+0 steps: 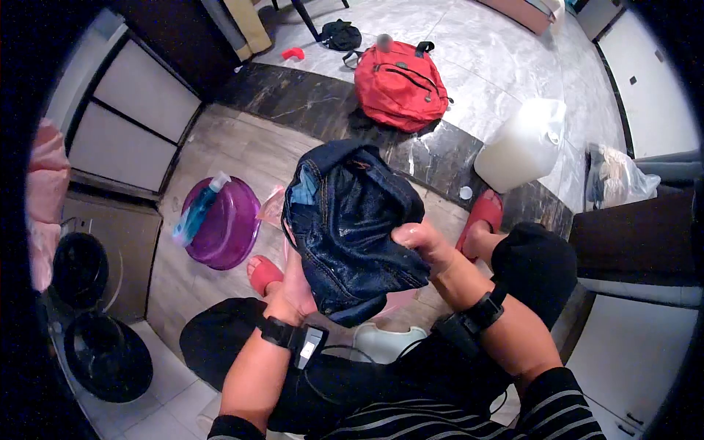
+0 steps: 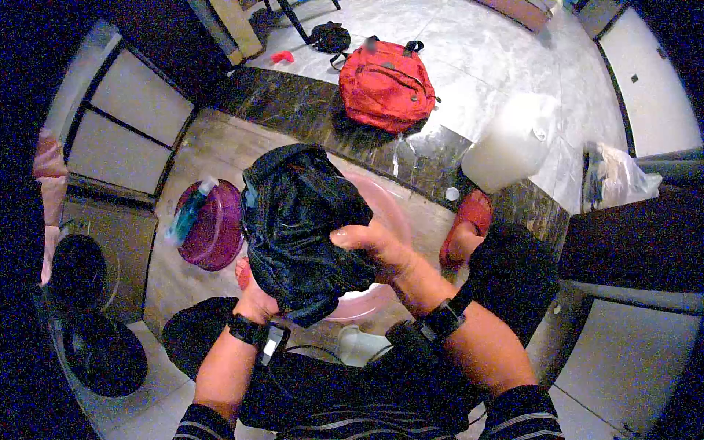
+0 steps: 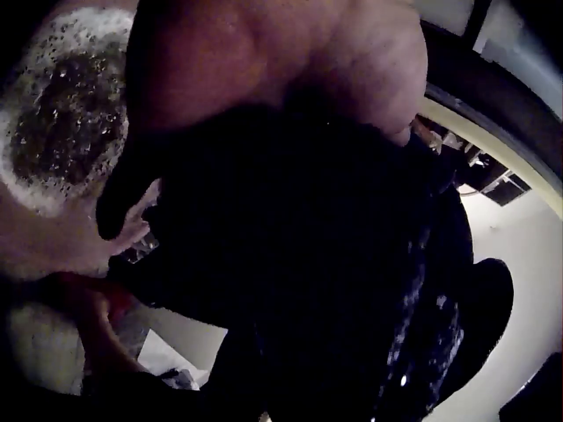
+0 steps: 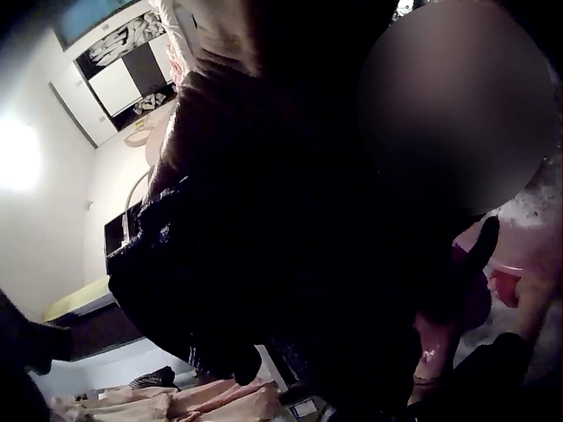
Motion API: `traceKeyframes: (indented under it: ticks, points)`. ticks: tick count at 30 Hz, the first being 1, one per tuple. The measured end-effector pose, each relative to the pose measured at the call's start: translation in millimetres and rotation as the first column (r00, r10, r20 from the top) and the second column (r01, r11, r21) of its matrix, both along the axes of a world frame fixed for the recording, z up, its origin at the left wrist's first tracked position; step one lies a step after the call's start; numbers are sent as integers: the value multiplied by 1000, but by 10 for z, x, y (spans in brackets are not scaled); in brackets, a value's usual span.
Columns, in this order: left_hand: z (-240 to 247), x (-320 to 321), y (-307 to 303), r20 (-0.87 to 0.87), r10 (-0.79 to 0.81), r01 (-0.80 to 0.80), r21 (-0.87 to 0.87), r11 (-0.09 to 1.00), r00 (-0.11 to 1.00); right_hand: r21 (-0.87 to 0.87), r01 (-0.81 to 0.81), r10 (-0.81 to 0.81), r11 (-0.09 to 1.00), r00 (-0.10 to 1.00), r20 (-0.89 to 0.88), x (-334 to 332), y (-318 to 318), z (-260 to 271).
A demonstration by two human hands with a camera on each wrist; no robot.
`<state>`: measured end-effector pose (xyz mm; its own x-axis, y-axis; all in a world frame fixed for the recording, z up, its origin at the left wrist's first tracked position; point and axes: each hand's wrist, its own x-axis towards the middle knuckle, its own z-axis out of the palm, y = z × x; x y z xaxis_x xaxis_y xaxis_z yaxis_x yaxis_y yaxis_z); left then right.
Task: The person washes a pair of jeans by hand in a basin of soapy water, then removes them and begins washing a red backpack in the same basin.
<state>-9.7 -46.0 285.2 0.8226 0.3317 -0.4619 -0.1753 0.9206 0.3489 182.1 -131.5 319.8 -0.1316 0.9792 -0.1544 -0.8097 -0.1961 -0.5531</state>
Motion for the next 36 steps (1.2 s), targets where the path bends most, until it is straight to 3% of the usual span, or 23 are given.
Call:
traceKeyframes:
  ticks: [4, 11, 15, 17, 19, 22, 24, 25, 27, 36]
  points:
    - [6, 37, -81, 61, 44, -36, -130, 991, 997, 86, 38, -50, 996, 989, 141, -7, -10, -83]
    - [2, 0, -48, 112, 121, -131, 89, 987, 986, 118, -31, -10, 992, 943, 334, 31, -2, -61]
    - [16, -14, 51, 57, 240, -245, 107, 964, 969, 67, -56, 19, 996, 887, 461, 131, 47, -32]
    - [-76, -87, 139, 41, 284, -287, 110, 952, 958, 201, 31, -174, 979, 644, 745, 217, 52, -177]
    - [-58, -142, 166, 37, 304, -306, 193, 932, 952, 269, 105, -282, 957, 537, 795, 210, 40, -190]
    - [-46, -175, 150, 7, 275, -268, 251, 930, 961, 136, 243, -277, 960, 784, 556, 118, -12, -95]
    - [-53, -129, 96, -43, 271, -251, 267, 931, 961, -89, 256, -236, 963, 954, 186, 82, -16, 14]
    - [-47, -90, 67, -55, 267, -241, 286, 927, 962, -98, 381, -344, 919, 899, 271, 28, 56, -104]
    - [-18, -26, -10, -70, 265, -229, 325, 918, 962, -151, 478, -401, 865, 840, 364, -38, 108, -243]
    - [141, 222, -236, -58, 344, -313, 296, 902, 937, -286, 585, -478, 759, 799, 366, -267, 66, -622]
